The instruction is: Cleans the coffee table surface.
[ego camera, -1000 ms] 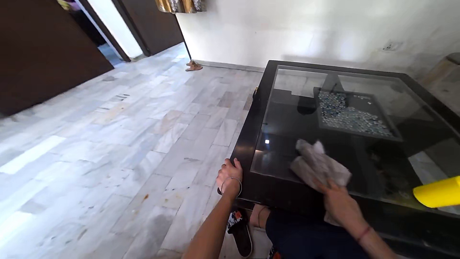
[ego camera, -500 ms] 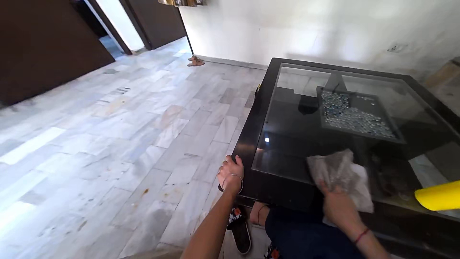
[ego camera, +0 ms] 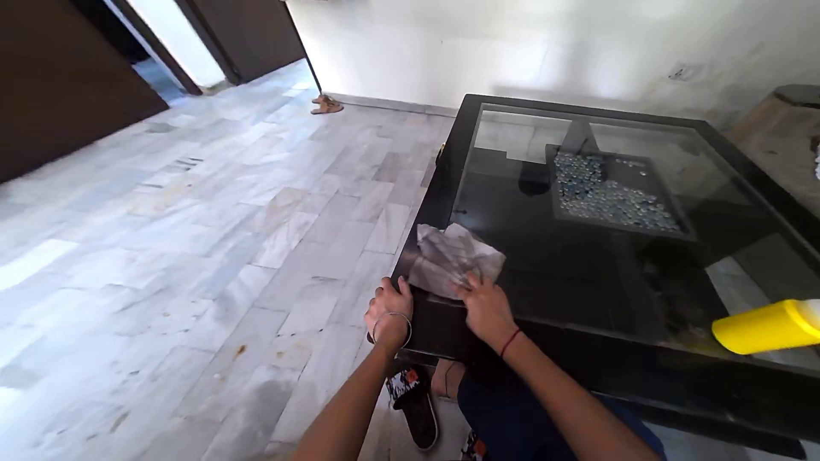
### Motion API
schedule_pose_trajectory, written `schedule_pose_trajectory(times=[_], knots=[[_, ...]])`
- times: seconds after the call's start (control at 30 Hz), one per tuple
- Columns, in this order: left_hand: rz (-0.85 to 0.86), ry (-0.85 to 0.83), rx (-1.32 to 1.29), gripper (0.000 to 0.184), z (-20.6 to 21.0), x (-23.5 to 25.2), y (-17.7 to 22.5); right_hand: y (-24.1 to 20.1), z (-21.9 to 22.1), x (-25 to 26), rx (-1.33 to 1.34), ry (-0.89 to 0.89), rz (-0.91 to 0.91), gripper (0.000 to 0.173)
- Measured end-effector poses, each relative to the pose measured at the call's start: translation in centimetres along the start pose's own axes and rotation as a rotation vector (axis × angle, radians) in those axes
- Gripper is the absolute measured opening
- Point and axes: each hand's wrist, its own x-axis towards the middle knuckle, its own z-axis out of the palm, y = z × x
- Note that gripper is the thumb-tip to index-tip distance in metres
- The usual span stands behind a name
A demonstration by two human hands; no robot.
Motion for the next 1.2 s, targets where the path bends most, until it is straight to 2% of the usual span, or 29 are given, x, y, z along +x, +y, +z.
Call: schedule_pose_trajectory(times=[0.17,0.37,0.47,0.57,0.7,0.87,1.0,1.2], knots=[[0.061,-0.106,-0.081,0.076,-0.8,0.6,-0.9,8.9,-2.5,-1.0,-0.007,0.113,0.316,0.065],[0.065,-0.307,-0.121,0.095,-2.2,2.0,-1.3,20.7,-2.1,-6.3,0.052,0.257,0.661,0.068],[0.037,-0.376,-0.113,0.101,-3.2,1.8,-0.7,24.2,-2.1,-8.2,0.102,0.27,0.756,0.065],[0.025,-0.398,-0.092,0.107,-3.7,1.4,0.2,25.7,-2.6,-8.5,0.149,0.253,0.815,0.06],[0.048,-0.368,-0.111,0.113,-3.1,1.4,0.5,23.5,-3.3,-6.1,0.166,0.258,0.815,0.058],[0.078,-0.362,-0.093,0.112,-3.0,1.5,0.7,16.6,-4.3,-1.2,0.146,0.244,0.752,0.062],[0.069,-0.374,-0.094,0.114,-3.0,1.7,0.6,9.7,-4.4,3.0,0.103,0.168,0.576,0.062],[0.072,-0.385,-0.088,0.112,-3.0,1.8,0.4,0.9,-2.5,6.6,0.047,0.074,0.16,0.069]])
